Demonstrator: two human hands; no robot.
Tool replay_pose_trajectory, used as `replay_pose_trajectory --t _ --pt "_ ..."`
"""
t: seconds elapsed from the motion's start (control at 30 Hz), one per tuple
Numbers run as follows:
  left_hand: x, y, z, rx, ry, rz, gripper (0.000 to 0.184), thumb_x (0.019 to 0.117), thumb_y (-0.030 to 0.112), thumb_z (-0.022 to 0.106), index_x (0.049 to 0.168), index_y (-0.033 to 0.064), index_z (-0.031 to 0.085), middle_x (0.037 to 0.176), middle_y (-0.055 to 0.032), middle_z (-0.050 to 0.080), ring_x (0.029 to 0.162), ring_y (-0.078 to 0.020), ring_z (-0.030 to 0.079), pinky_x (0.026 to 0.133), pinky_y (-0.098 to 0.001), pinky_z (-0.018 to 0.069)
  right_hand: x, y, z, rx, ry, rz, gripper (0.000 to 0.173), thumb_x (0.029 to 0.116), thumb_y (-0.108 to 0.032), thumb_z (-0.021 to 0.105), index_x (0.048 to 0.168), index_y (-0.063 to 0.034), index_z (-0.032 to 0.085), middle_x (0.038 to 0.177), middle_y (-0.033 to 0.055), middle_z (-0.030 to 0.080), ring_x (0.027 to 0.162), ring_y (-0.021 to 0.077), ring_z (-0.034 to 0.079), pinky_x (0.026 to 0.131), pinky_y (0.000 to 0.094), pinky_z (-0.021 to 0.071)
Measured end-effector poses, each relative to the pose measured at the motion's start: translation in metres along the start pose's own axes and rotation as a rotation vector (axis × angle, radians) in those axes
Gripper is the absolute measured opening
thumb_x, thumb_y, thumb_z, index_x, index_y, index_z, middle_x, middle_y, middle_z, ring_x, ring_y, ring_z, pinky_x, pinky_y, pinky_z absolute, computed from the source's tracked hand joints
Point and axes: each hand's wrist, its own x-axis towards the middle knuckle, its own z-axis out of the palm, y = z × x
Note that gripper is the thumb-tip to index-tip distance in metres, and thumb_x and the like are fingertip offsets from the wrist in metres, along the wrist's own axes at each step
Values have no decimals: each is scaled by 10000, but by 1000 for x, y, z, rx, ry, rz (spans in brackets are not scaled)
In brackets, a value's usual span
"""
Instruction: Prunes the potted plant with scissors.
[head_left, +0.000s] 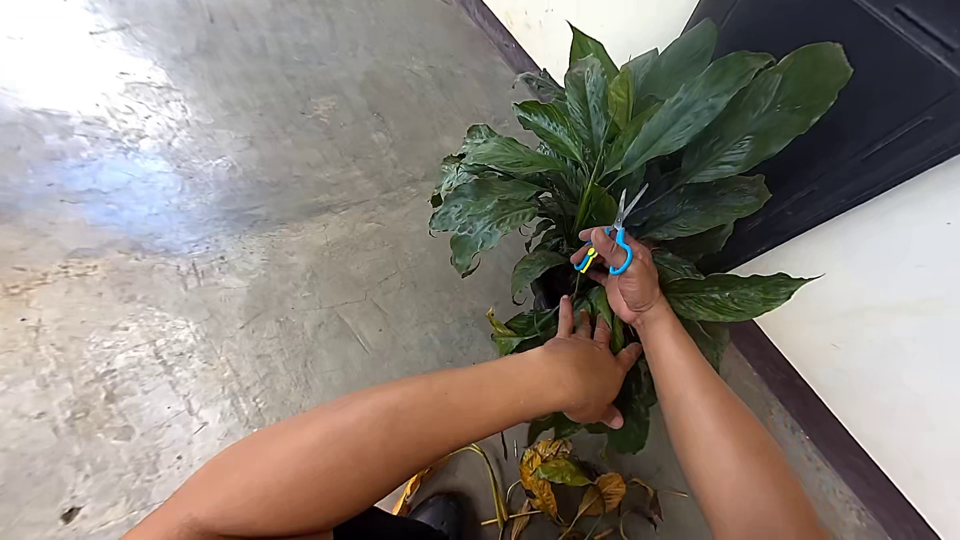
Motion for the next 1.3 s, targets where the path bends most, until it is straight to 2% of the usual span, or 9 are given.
replay_pose_trajectory --t 0.1,0.23,0.33,0.5,0.67,0.97,1.1,1.23,1.3 --pt "-16 0 -9 153 88 6 836 980 554 625 1627 131 307 1598 -320 330 1512 -534 221 1161 -794 -26 9 4 4 79 102 53 292 1054 -326 551 1150 -84 682 898 44 747 900 159 701 824 371 564" --pt "-18 -4 -18 104 174 88 610 1005 489 625 1411 42 545 1270 -202 636 1264 -377 576 1157 -645 302 10 6 2 47 131 53 303 1043 -358 576 1121 -96 704 863 34 745 844 140 695 729 341 542" --pt "4 -23 -14 -207 272 153 450 1043 419 594 1236 12 621 1030 -141 694 983 -273 683 912 -503 542 12 16 -1 226 152 -4 295 1072 -315 519 1092 -67 678 814 45 734 809 142 707 798 330 579" --pt "35 -77 -9 -363 633 -19 278 1057 147 506 1193 -55 640 1180 -245 652 1111 -374 656 988 -547 517 6 26 -15 344 199 -48 271 1084 -263 494 1054 -52 662 746 30 705 698 112 687 733 269 584" --pt "40 -100 -7 -359 410 -227 334 1093 194 460 1307 -12 613 1158 -278 676 1128 -457 646 970 -672 466 -6 21 -29 347 40 19 312 1091 -295 446 1056 -76 665 782 15 697 736 96 676 748 264 581" --pt "68 -49 33 -470 432 -165 354 1039 90 534 1345 -85 570 1316 -278 612 1214 -394 625 1041 -542 490 -11 -12 -33 291 -180 127 472 1101 -432 290 1090 -140 661 809 -9 719 755 102 708 687 275 606" --pt "92 -51 57 -336 472 -138 296 1024 111 573 1231 -90 639 1269 -271 639 1199 -403 618 1019 -540 482 -9 -20 -27 305 -202 69 447 1098 -423 331 1059 -161 691 823 -20 711 854 133 705 821 353 605" --pt "96 -60 85 -894 663 42 283 1091 138 450 1098 -72 640 920 -113 620 812 -74 592 752 -225 525 -10 -22 -24 274 -354 101 458 1050 -542 403 1097 -191 693 833 -24 708 845 165 705 827 452 609" --pt "62 -19 62 -1216 580 -130 222 1076 53 495 1158 -114 616 1024 -186 622 903 -122 569 859 -247 492 -10 -17 -23 149 -376 189 396 1040 -489 476 1132 -159 674 837 -21 704 822 153 700 773 401 616"
